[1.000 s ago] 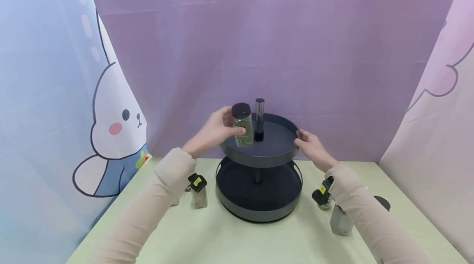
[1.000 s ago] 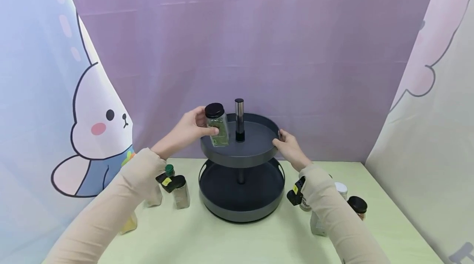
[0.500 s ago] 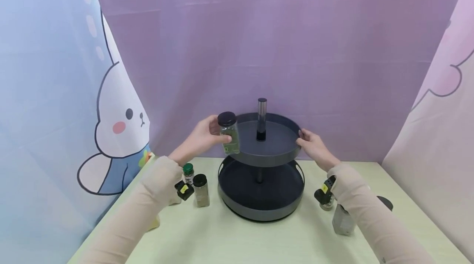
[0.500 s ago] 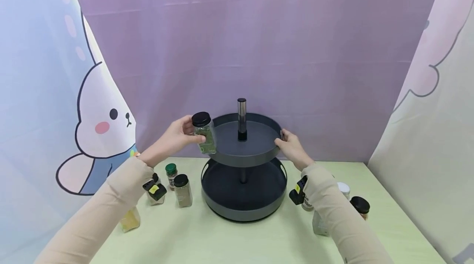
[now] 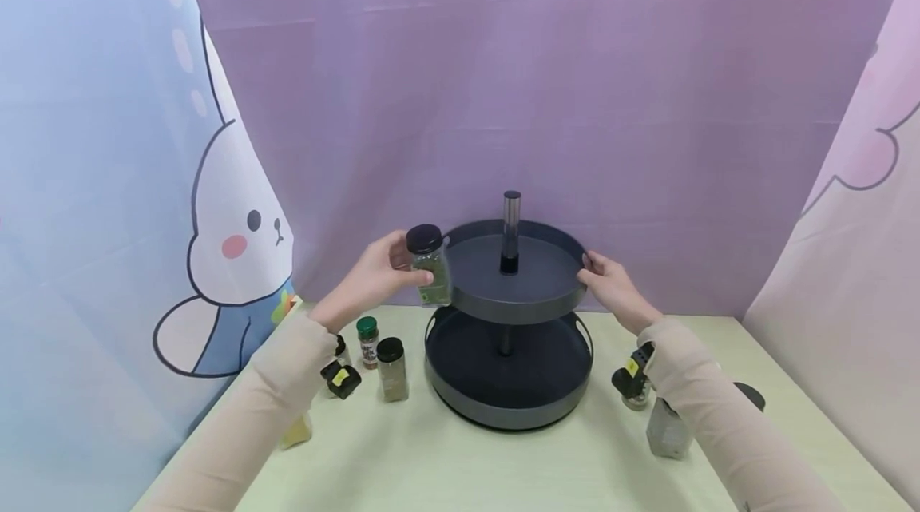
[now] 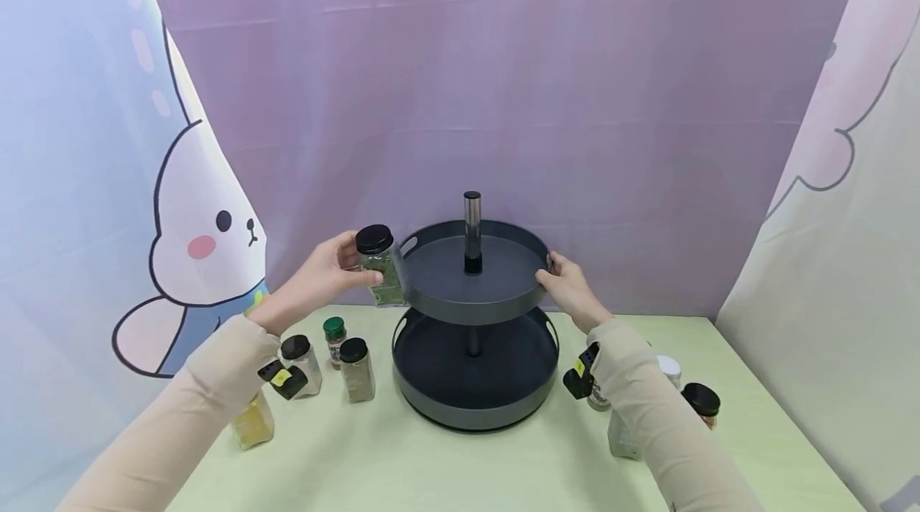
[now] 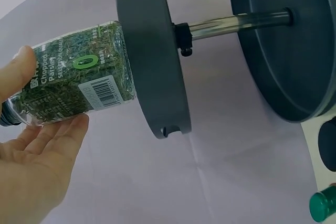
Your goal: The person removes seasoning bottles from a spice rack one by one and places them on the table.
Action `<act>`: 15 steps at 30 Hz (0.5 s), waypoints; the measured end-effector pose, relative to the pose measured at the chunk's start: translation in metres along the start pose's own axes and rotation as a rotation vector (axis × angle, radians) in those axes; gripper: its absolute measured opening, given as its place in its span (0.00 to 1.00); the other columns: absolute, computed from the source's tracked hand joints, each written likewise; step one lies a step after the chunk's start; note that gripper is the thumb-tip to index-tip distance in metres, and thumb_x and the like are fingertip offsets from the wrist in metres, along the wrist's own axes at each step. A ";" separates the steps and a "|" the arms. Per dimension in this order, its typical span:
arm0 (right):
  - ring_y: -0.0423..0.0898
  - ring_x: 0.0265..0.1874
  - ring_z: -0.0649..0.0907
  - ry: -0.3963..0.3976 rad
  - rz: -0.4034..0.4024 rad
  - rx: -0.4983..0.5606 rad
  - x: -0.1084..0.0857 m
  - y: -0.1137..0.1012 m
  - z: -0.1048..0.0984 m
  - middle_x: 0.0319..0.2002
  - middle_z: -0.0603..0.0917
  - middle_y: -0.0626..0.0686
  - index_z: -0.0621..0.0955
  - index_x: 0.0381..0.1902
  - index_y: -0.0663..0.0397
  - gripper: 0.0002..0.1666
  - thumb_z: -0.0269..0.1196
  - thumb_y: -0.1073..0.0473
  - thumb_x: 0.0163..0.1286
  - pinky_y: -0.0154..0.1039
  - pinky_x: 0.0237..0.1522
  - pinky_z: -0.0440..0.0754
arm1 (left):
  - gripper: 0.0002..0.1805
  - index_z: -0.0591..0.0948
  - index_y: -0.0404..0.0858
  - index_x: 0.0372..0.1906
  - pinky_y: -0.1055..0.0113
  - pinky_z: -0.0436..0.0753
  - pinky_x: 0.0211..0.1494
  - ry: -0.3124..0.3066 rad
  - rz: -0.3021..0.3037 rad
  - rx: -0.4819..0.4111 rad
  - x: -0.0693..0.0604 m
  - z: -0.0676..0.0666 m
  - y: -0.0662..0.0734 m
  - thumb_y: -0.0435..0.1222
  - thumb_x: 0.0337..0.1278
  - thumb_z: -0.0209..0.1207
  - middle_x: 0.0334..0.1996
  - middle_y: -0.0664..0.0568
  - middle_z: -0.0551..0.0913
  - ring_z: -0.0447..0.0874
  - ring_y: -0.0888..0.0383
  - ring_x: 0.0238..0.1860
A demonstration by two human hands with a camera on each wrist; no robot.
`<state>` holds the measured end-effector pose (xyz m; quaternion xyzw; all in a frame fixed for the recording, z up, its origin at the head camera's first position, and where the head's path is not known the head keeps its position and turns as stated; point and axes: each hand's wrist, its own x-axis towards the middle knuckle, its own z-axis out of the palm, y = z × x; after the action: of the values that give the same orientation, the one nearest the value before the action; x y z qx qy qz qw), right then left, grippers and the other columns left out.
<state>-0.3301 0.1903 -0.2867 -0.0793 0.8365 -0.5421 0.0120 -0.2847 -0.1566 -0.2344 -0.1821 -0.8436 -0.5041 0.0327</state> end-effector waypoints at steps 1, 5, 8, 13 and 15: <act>0.54 0.71 0.48 0.001 -0.001 0.001 -0.001 0.000 0.000 0.72 0.45 0.60 0.39 0.71 0.63 0.39 0.43 0.62 0.68 0.49 0.70 0.52 | 0.35 0.65 0.37 0.62 0.56 0.68 0.65 -0.003 -0.002 0.008 -0.001 -0.001 -0.001 0.35 0.48 0.65 0.60 0.45 0.71 0.68 0.48 0.63; 0.54 0.71 0.48 0.008 -0.002 0.005 -0.002 -0.001 -0.001 0.72 0.45 0.60 0.39 0.71 0.63 0.39 0.43 0.63 0.67 0.49 0.70 0.52 | 0.35 0.64 0.39 0.63 0.54 0.66 0.66 -0.018 -0.012 0.028 -0.007 -0.004 -0.007 0.37 0.49 0.64 0.61 0.45 0.70 0.66 0.47 0.64; 0.54 0.71 0.48 0.008 -0.001 0.008 -0.002 -0.001 -0.001 0.72 0.46 0.60 0.39 0.71 0.63 0.39 0.43 0.63 0.67 0.49 0.70 0.53 | 0.36 0.63 0.38 0.64 0.53 0.66 0.66 -0.025 -0.020 0.047 -0.010 -0.007 -0.014 0.37 0.49 0.64 0.62 0.44 0.69 0.65 0.46 0.64; 0.54 0.71 0.48 0.003 -0.006 0.017 -0.003 -0.001 -0.001 0.72 0.45 0.60 0.39 0.70 0.63 0.39 0.43 0.63 0.68 0.49 0.70 0.53 | 0.38 0.61 0.36 0.65 0.51 0.66 0.66 -0.019 -0.044 0.089 -0.020 -0.012 -0.029 0.38 0.50 0.64 0.62 0.41 0.68 0.65 0.44 0.64; 0.54 0.71 0.48 0.004 -0.007 0.020 -0.003 -0.001 -0.001 0.72 0.45 0.61 0.39 0.70 0.63 0.39 0.43 0.63 0.68 0.49 0.70 0.52 | 0.38 0.61 0.35 0.65 0.50 0.66 0.66 -0.009 -0.054 0.103 -0.025 -0.014 -0.036 0.39 0.49 0.64 0.62 0.40 0.69 0.65 0.43 0.64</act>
<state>-0.3274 0.1913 -0.2855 -0.0812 0.8307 -0.5507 0.0092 -0.2754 -0.1908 -0.2640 -0.1597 -0.8731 -0.4600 0.0248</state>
